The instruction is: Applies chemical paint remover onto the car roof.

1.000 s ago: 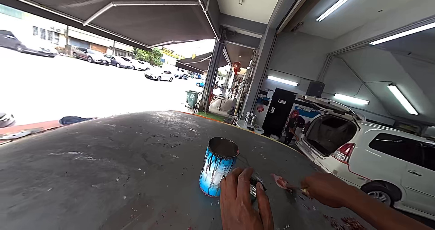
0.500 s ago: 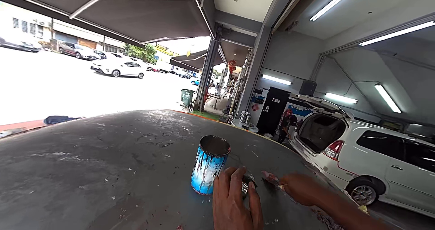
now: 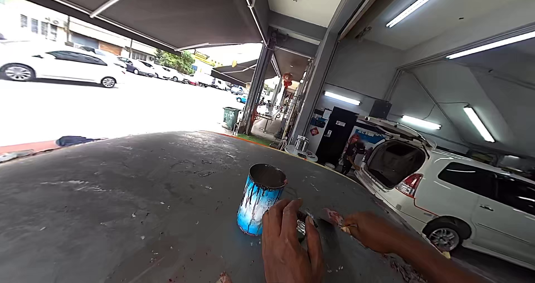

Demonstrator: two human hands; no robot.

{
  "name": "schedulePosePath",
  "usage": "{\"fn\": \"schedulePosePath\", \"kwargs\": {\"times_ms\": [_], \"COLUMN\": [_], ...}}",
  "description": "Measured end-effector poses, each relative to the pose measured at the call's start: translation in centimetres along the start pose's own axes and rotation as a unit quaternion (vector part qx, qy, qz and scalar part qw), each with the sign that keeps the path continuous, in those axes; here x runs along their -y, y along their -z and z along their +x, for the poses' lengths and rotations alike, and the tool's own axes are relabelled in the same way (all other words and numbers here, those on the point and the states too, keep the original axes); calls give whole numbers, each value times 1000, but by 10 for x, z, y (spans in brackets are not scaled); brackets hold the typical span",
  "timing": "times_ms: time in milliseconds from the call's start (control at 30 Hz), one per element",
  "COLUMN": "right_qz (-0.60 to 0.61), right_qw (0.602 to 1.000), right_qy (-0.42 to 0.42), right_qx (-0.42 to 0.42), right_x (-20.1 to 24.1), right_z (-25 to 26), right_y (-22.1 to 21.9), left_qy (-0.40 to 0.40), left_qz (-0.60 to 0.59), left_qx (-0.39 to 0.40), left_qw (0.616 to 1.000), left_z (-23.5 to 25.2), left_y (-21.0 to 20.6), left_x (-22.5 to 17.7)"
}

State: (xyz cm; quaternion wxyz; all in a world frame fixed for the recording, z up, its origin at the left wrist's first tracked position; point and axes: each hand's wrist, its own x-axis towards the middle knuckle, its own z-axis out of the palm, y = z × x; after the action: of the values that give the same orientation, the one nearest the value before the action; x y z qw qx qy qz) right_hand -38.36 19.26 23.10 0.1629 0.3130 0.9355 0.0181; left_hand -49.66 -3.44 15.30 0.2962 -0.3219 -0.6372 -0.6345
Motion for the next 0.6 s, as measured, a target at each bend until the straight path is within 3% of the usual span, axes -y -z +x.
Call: {"fn": "schedulePosePath", "kwargs": {"times_ms": [133,600], "right_qz": [18,19], "right_qw": [1000,1000], "right_qy": [5,-16], "right_qx": [-15,-3], "right_x": [-7,-10], "right_z": [12,15], "right_y": [2,-1], "left_qy": [5,0], "left_qz": [-4,-4], "left_qx": [30,24], "left_qw": [1000,1000], "left_z": [1,-2], "left_y": [2,0], "left_x": [-4,-3]}}
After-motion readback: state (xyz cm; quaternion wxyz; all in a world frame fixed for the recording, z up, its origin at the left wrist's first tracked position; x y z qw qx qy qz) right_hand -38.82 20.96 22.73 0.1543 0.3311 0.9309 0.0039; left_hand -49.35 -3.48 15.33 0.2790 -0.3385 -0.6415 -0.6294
